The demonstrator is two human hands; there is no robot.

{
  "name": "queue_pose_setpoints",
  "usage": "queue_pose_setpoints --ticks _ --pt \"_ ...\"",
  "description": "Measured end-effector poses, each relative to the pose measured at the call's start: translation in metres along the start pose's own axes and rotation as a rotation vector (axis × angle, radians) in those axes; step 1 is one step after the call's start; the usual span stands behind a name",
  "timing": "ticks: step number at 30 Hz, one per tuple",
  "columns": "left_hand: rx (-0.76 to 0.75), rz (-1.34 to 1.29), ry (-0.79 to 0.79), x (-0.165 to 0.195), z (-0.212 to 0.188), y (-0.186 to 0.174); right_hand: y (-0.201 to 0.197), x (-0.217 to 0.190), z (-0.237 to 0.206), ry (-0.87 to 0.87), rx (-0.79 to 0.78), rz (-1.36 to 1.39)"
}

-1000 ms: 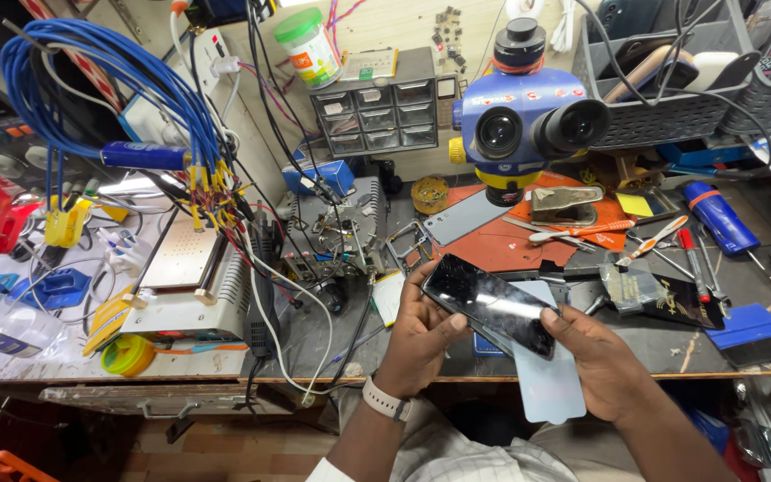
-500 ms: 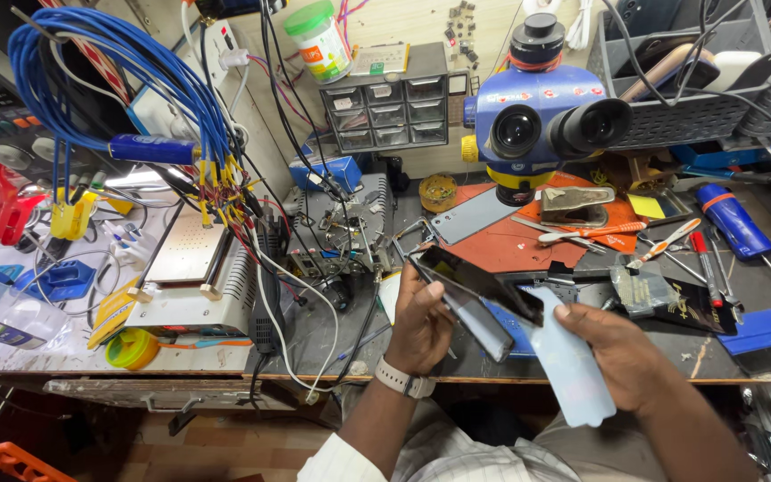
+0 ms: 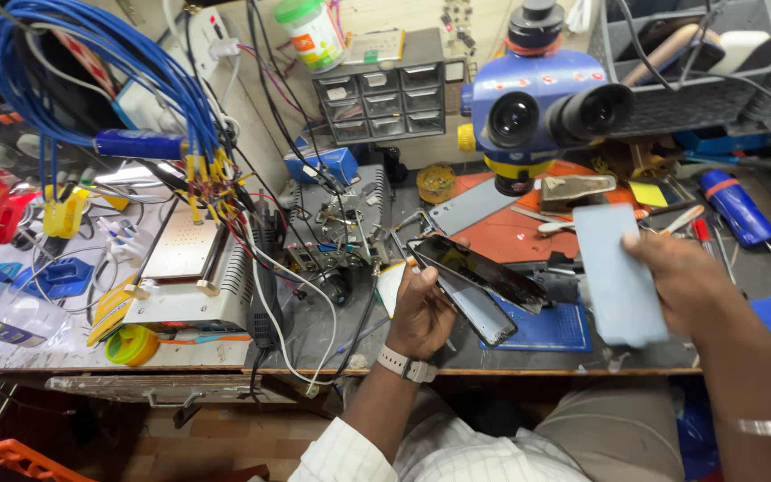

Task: The person works on a disassembled smartphone at a repair bench, manipulating small internal components with their fingers and using a brush on the parts. They then handle a replacement screen, peel its protective film, open a yellow packaging sleeve, and continue fitting parts to the phone body.

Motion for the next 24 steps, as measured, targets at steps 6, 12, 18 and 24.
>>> queue_pose_setpoints --ticks 6,12,18,24 --pt "-0.008 0.066 -0.009 -0.003 0.000 0.009 0.047 -0.043 -0.024 -0.700 0.316 -0.827" --pt "-0.069 0.324 -0.026 -0.003 -0.007 0.017 0.112 -0.003 -0.049 -0.382 -0.289 -0.536" --pt "-0.060 0.604 0.020 0.006 -0.008 0.030 0.102 0.006 -0.053 -0.282 -0.394 -0.142" --pt "-0.050 0.631 0.064 0.016 -0.009 0.039 0.080 0.014 -0.054 -0.375 -0.347 0.046"
Point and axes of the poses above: each hand's wrist, its own z-axis towards the middle knuckle, its own y-axis out of the palm, x = y × z, the point moved 5 cm from there along z, towards the middle knuckle, and after that the axes turned 11 degrees about y, right-handed, at the moved point
